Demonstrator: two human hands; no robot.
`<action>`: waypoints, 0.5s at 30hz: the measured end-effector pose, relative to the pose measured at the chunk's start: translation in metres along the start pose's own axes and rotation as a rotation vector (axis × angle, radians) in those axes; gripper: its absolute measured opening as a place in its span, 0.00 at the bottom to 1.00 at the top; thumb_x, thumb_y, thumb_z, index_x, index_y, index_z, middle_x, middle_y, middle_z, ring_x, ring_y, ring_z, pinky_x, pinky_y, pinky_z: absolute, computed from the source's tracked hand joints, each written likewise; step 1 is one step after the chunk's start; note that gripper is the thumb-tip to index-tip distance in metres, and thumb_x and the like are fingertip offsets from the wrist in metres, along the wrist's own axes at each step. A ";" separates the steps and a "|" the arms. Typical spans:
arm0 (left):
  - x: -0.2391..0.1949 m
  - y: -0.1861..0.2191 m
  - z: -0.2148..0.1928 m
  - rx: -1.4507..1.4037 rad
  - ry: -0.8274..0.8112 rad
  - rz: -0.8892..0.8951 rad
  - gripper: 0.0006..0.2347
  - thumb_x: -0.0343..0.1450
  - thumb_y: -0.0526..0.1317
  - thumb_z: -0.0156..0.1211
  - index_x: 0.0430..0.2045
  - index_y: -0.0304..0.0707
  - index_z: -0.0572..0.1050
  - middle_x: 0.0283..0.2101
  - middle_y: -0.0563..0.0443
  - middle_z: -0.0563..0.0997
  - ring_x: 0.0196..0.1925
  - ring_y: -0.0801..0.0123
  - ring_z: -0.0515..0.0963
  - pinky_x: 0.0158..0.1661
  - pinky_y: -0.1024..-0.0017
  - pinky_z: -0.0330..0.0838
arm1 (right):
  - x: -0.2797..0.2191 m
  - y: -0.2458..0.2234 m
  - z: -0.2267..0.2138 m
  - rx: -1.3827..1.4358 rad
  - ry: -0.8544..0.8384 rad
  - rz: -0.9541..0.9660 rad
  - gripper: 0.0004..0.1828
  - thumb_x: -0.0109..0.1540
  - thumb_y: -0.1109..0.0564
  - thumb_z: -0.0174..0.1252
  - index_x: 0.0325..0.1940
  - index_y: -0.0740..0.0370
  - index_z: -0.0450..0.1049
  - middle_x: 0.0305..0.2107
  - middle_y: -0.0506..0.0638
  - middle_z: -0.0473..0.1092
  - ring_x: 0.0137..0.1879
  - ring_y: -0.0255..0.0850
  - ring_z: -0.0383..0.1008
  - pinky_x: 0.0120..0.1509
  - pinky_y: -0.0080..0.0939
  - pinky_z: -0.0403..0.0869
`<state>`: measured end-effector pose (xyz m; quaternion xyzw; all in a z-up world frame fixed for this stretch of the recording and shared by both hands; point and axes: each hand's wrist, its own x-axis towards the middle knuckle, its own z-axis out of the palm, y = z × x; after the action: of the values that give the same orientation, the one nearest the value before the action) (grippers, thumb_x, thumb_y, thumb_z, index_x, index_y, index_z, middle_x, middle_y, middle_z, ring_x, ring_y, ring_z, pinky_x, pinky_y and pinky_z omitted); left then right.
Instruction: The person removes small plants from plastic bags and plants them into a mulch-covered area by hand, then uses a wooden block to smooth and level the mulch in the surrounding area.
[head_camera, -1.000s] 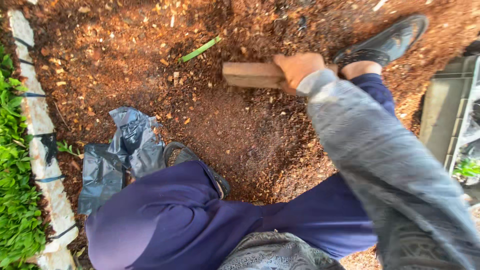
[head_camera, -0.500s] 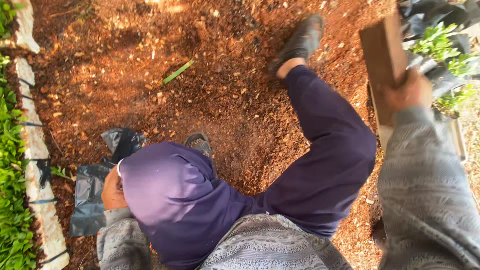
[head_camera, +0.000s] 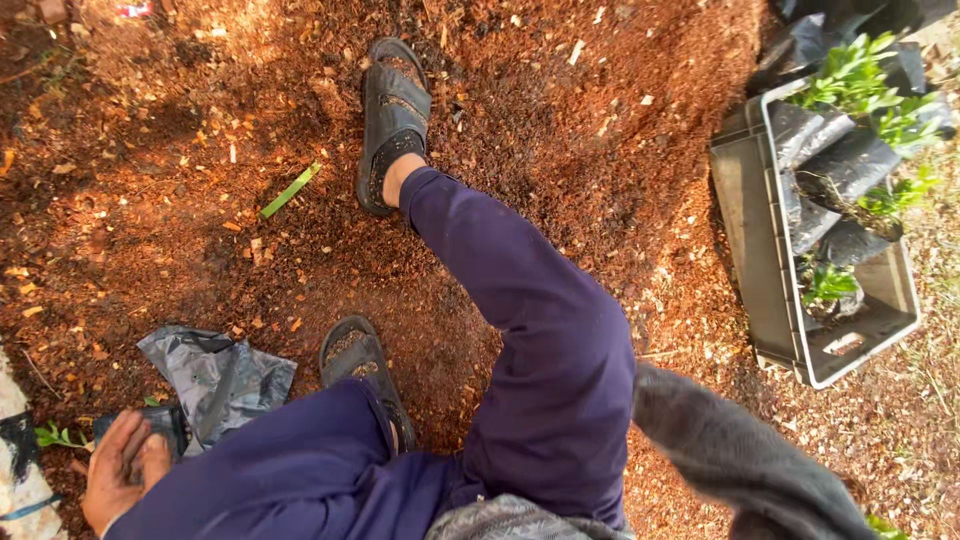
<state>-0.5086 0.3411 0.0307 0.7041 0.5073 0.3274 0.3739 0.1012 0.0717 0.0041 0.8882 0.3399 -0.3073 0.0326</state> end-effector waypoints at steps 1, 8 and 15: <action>-0.004 0.005 0.002 0.065 0.030 -0.032 0.18 0.82 0.33 0.62 0.65 0.19 0.69 0.63 0.33 0.75 0.64 0.54 0.78 0.62 0.64 0.72 | 0.008 -0.009 -0.013 -0.043 -0.044 -0.005 0.19 0.67 0.50 0.58 0.62 0.51 0.69 0.48 0.56 0.75 0.52 0.51 0.75 0.64 0.59 0.69; -0.032 0.026 0.045 0.090 0.122 -0.120 0.15 0.79 0.33 0.65 0.58 0.23 0.74 0.58 0.35 0.79 0.59 0.59 0.81 0.61 0.67 0.74 | -0.003 -0.042 -0.158 -0.401 -0.387 0.052 0.19 0.69 0.51 0.55 0.65 0.46 0.66 0.49 0.49 0.74 0.51 0.44 0.75 0.68 0.59 0.67; -0.013 0.061 0.024 0.458 -0.005 0.087 0.16 0.73 0.32 0.68 0.55 0.30 0.78 0.59 0.38 0.79 0.60 0.60 0.79 0.62 0.65 0.73 | 0.029 -0.010 -0.192 -0.331 -0.054 0.091 0.16 0.67 0.48 0.59 0.58 0.51 0.70 0.41 0.52 0.76 0.46 0.44 0.79 0.59 0.50 0.78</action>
<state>-0.4630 0.3111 0.0695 0.7926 0.5365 0.2178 0.1912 0.2125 0.1478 0.1448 0.8766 0.3444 -0.2692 0.2014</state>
